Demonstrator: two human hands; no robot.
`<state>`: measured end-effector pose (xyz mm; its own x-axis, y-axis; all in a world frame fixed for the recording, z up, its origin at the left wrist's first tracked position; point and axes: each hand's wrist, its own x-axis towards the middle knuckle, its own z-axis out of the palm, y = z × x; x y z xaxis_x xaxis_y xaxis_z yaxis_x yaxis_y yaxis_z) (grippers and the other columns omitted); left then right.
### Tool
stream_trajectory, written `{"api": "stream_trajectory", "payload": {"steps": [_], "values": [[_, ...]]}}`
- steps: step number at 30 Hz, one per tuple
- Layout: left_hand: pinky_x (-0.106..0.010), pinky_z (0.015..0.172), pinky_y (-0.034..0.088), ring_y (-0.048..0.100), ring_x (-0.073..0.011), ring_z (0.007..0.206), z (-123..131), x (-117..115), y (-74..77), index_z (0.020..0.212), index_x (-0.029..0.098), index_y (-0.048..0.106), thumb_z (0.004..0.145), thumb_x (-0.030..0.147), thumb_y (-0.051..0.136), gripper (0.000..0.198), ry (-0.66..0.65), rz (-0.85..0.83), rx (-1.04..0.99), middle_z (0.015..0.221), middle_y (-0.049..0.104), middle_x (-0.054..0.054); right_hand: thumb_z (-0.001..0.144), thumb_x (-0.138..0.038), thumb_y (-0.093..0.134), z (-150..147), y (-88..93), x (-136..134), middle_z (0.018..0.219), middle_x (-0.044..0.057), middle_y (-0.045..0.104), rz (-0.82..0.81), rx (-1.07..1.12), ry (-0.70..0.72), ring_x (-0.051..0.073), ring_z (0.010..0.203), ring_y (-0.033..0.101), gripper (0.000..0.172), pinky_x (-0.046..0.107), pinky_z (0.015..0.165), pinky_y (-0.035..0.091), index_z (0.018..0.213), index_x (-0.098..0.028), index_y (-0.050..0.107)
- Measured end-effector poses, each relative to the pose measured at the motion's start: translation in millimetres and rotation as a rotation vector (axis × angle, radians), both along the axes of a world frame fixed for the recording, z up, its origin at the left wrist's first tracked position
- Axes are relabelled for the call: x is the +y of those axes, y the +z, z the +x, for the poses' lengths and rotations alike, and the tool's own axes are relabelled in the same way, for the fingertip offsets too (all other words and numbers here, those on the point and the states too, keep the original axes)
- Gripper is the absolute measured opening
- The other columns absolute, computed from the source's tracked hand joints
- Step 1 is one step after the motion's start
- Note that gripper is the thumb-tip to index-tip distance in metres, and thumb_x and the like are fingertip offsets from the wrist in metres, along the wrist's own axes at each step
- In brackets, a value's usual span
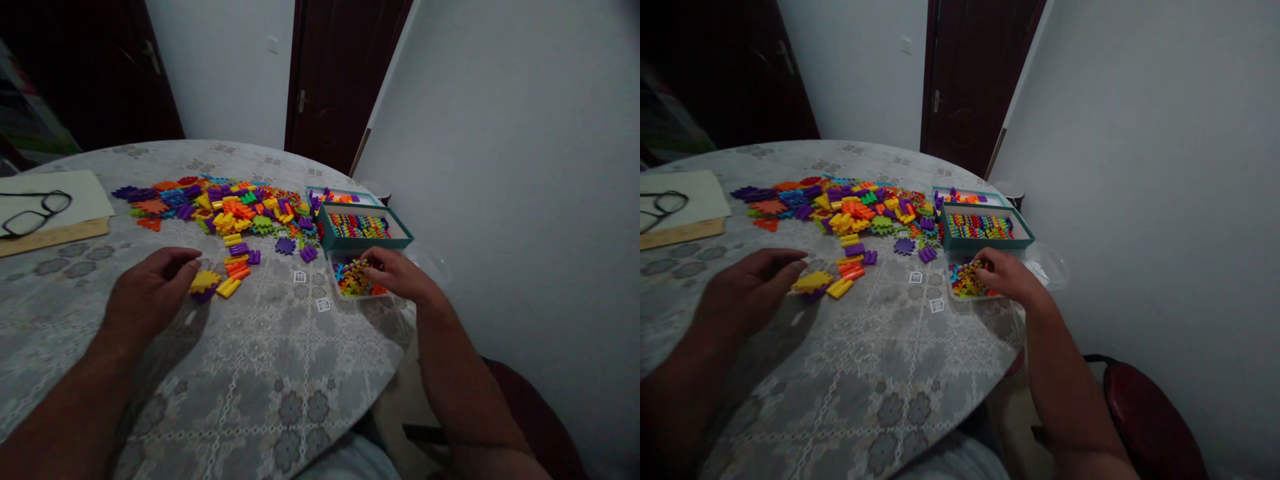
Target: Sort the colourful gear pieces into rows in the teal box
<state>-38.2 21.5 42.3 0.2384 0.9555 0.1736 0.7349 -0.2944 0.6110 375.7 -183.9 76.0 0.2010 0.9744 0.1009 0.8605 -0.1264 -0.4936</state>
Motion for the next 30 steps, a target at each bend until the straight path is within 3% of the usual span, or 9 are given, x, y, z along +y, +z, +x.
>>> {"api": "stream_trajectory", "payload": {"steps": [6,15,19,26,30], "values": [[-0.031,0.093,0.056,0.074,-0.0216,0.103,-5,6,-1.1,0.127,0.03,0.072,0.102,0.052,0.054,0.037,0.073,0.007,0.03,0.117,0.081,0.002,0.089,-0.017,0.061,48,-26.9,-27,0.104,0.005,0.081,-0.072,-0.012,-0.052,0.022,0.09,0.073,0.029,0.031,0.081,0.054,0.112,-0.021,0.078],[-0.037,0.099,0.058,0.075,-0.0243,0.104,-8,16,-8.9,0.133,0.023,0.073,0.104,0.048,0.053,0.042,0.061,-0.025,0.07,0.123,0.08,-0.005,0.083,-0.013,0.06,54,-51.2,-29,0.129,0.01,0.081,-0.024,0.003,-0.08,0.026,0.11,0.077,0.052,0.038,0.099,0.061,0.13,-0.02,0.079],[-0.041,0.103,0.058,0.074,-0.025,0.101,-10,22,-18.4,0.13,0.021,0.074,0.101,0.046,0.057,0.042,0.08,-0.01,0.013,0.123,0.08,-0.008,0.085,-0.019,0.06,54,-57.5,-26,0.13,0.014,0.079,0.014,-0.084,-0.096,0.028,0.11,0.077,0.05,0.043,0.105,0.061,0.131,-0.018,0.079],[-0.043,0.1,0.059,0.074,-0.0267,0.103,-20,33,-34.6,0.113,0.024,0.077,0.096,0.033,0.063,0.024,0.042,0.009,-0.082,0.112,0.081,-0.008,0.094,-0.037,0.053,58,-70.4,-35,0.132,0.016,0.079,0.014,-0.171,-0.09,0.031,0.109,0.079,0.048,0.046,0.098,0.064,0.132,-0.02,0.078],[-0.042,0.099,0.058,0.074,-0.0268,0.102,-26,39,-42.9,0.119,0.022,0.078,0.096,0.03,0.062,0.029,0.043,0.011,-0.077,0.111,0.081,-0.009,0.098,-0.045,0.051,60,-69.2,-35,0.123,0.017,0.082,0.011,-0.229,-0.07,0.033,0.103,0.081,0.047,0.047,0.094,0.065,0.126,-0.019,0.079]]}}
